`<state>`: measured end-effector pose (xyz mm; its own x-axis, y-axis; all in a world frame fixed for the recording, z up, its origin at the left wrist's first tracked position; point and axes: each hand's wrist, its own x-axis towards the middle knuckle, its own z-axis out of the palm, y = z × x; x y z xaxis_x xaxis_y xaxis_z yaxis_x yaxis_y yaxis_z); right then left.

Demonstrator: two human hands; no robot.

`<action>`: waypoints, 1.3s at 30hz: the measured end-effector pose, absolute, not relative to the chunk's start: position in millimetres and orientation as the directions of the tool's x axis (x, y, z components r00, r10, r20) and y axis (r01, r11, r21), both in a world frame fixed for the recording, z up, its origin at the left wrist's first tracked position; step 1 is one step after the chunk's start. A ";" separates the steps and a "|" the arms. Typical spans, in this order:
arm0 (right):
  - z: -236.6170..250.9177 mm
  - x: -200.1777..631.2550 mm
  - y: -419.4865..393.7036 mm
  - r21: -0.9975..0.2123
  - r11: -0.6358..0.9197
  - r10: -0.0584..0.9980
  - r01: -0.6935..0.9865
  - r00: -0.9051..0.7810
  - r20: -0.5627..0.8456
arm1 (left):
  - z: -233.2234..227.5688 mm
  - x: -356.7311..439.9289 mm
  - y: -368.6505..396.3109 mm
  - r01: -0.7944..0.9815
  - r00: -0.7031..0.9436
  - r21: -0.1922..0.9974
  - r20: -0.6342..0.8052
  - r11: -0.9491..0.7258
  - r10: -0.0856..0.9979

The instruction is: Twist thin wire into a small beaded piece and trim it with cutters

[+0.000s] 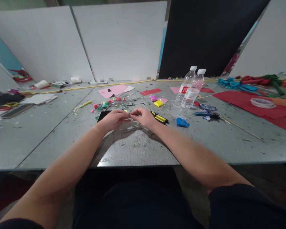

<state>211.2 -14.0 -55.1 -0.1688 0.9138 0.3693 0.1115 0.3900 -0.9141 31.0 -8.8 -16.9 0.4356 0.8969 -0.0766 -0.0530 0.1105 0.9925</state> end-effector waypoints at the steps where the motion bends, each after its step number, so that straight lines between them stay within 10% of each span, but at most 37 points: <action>1: -55.1 211.7 -13.8 -0.908 0.399 0.910 0.129 -0.175 0.376 | -16.6 30.1 -8.7 -0.032 0.426 0.995 -0.070 0.092 0.902; 19: -47.9 211.9 -22.9 -0.489 0.643 0.736 0.589 -0.301 0.606 | -23.5 29.9 -5.0 0.316 0.496 0.888 0.147 -0.335 0.856; 39: -46.9 219.1 -26.9 -0.892 0.451 0.814 0.022 -0.421 0.400 | -19.1 24.0 -4.2 0.204 0.572 0.838 0.317 -0.506 0.756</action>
<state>219.1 -26.9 -46.9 -0.4211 0.8139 0.4003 0.0225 0.4506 -0.8925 24.0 -4.2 -19.1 0.5722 0.7564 0.3168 0.2042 -0.5056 0.8383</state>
